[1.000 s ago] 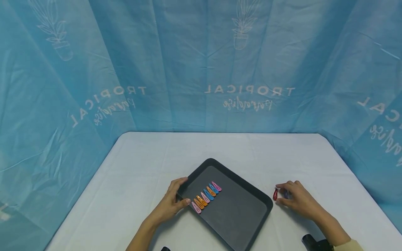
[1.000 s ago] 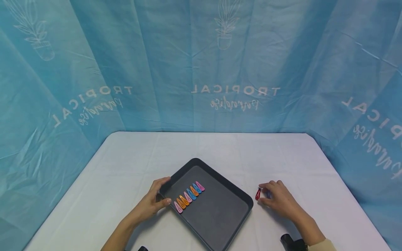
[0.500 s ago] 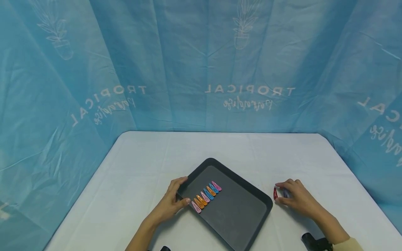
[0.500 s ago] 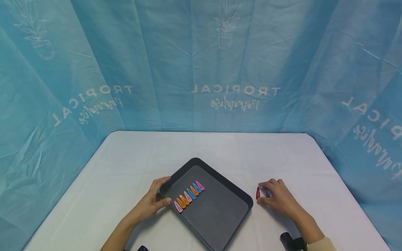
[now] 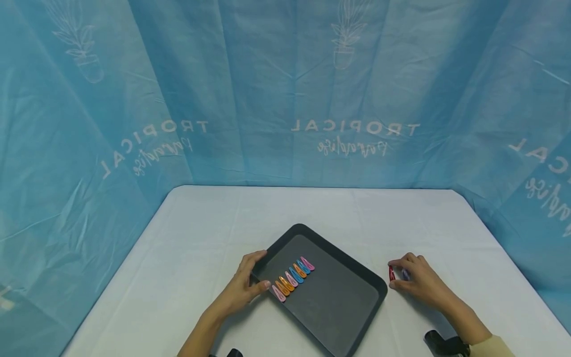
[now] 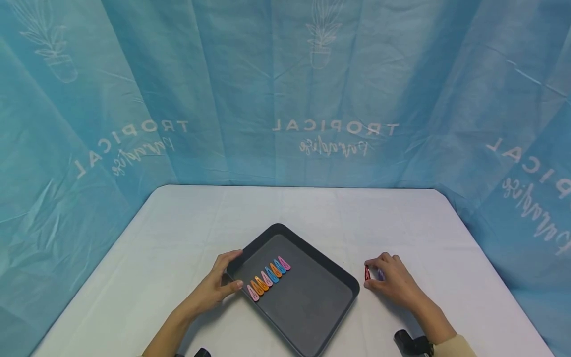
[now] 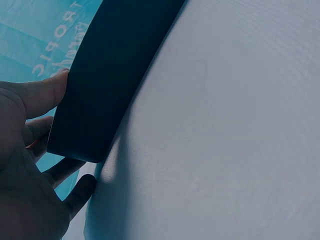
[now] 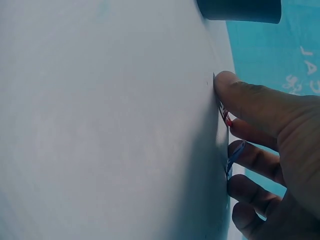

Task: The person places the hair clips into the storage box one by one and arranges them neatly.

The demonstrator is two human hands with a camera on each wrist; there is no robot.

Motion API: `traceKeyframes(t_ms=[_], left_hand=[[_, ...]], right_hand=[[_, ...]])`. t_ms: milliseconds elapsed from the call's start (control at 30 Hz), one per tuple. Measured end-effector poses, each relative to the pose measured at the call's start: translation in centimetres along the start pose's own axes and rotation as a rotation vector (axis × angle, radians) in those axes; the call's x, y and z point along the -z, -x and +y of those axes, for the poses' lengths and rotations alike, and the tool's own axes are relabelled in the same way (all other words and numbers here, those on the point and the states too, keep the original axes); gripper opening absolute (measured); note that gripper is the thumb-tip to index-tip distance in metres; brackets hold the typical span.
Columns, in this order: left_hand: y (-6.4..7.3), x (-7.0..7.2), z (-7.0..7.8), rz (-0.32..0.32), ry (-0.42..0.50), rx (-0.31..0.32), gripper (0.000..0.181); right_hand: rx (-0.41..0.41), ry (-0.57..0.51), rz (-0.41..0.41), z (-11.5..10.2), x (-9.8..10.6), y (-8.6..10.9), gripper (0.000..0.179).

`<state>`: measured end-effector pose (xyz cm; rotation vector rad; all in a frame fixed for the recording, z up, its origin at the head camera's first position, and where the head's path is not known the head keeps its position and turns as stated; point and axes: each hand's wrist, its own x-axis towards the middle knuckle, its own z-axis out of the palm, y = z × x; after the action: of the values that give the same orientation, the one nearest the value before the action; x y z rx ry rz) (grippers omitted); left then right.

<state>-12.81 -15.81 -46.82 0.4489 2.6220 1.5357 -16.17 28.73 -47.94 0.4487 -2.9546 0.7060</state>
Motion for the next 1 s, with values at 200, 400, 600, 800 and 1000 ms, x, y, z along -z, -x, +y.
traceKeyframes(t_ms=[200,400,600,800,1000], left_hand=[[0.0,0.0,0.0,-0.001,-0.022,-0.024,0.070],[0.0,0.0,0.0,-0.010,-0.016,-0.014,0.070],[0.1,0.0,0.0,0.003,-0.008,-0.033,0.071],[0.1,0.0,-0.1,0.015,-0.035,-0.078,0.070],[0.0,0.2,0.1,-0.017,0.007,0.005,0.071]], right_hand=[[-0.001,-0.012,-0.002,-0.1,0.1,-0.1,0.047],[0.016,-0.057,-0.004,-1.0,1.2,-0.7,0.048],[0.110,-0.125,0.036,-3.1,2.6,-1.7,0.046],[0.224,-0.155,0.049,-5.9,2.9,-3.4,0.047],[0.295,-0.173,0.012,-8.4,2.6,-5.1,0.049]])
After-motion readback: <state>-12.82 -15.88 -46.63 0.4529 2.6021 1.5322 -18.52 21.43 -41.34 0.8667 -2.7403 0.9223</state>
